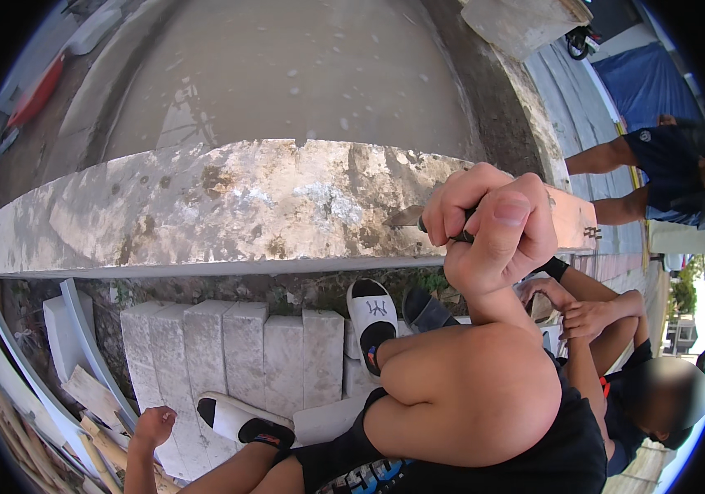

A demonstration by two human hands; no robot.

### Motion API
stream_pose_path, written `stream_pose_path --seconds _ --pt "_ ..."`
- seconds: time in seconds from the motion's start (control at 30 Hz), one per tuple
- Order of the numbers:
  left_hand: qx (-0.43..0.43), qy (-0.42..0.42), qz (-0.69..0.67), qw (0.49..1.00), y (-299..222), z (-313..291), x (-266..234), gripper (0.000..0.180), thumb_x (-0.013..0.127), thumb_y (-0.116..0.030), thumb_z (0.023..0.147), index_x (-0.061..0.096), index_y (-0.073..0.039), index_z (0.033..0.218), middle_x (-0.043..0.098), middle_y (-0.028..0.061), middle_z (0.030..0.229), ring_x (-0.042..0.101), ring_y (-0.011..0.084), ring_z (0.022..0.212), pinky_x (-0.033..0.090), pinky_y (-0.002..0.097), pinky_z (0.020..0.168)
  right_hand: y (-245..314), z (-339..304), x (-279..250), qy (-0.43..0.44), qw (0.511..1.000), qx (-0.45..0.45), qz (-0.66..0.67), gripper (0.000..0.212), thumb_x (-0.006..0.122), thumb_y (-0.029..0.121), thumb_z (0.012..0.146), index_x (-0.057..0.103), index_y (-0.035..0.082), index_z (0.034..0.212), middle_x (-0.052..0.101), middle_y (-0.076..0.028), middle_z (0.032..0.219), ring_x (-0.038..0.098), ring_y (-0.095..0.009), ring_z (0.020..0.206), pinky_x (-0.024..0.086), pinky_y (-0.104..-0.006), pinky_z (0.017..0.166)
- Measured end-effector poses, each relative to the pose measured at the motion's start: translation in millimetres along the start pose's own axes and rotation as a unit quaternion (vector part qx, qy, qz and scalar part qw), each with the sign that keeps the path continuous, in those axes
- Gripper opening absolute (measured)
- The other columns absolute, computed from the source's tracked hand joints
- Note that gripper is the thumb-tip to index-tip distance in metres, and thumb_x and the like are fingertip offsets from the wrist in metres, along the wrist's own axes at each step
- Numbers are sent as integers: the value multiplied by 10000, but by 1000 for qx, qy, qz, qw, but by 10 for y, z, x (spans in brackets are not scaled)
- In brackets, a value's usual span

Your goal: The person uses a scraping tool to clean the surface of a concrete ledge, moving the tool back and forth to remove residue.

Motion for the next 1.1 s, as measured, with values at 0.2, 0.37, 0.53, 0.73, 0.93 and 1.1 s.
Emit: stream_pose_path --seconds 0.2,0.37,0.53,0.73,0.93,1.1 --pt "4 10 -2 1000 45 29 49 191 650 -231 888 777 -125 983 746 180 896 732 334 861 578 425 805 -180 174 -138 -106 984 116 79 382 512 195 1065 449 39 722 532 -51 539 468 -77 414 344 -227 389" --pt "4 4 4 1000 123 5 49 190 650 -220 885 778 -116 979 744 186 883 734 335 851 581 420 798 -212 245 -12 -100 983 135 69 403 495 208 1072 445 46 706 505 -35 531 466 -83 395 334 -230 364" --pt "18 -2 -10 1000 1 30 -2 189 648 -215 883 777 -114 976 743 189 876 733 336 846 581 420 798 -90 85 -83 -6 997 76 -16 367 427 247 1080 393 53 770 460 -103 593 401 -133 397 358 -277 365" --pt "6 -2 17 1000 65 -43 -2 187 647 -219 881 776 -112 964 742 186 868 732 336 849 581 420 802 -221 202 -85 -162 966 160 126 343 505 130 1053 497 18 730 557 -48 552 476 -66 423 333 -232 387" --pt "-12 5 20 1000 -10 -12 -29 188 642 -216 881 778 -113 960 743 183 883 730 341 853 583 414 795 -104 145 79 21 997 -28 -65 385 424 238 1085 458 -6 790 466 -93 569 387 -114 389 328 -256 357" --pt "14 -6 -4 1000 -68 9 -39 192 636 -219 882 778 -121 966 743 180 875 727 345 858 579 424 810 -324 288 -162 -130 973 179 68 388 461 238 1073 429 18 755 456 -84 568 391 -120 383 318 -259 358"
Point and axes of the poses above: each hand's wrist, its own z-axis towards the middle knuckle, its own x-axis out of the palm, y = z × x, the point moved 2 cm from there along z, towards the middle knuckle
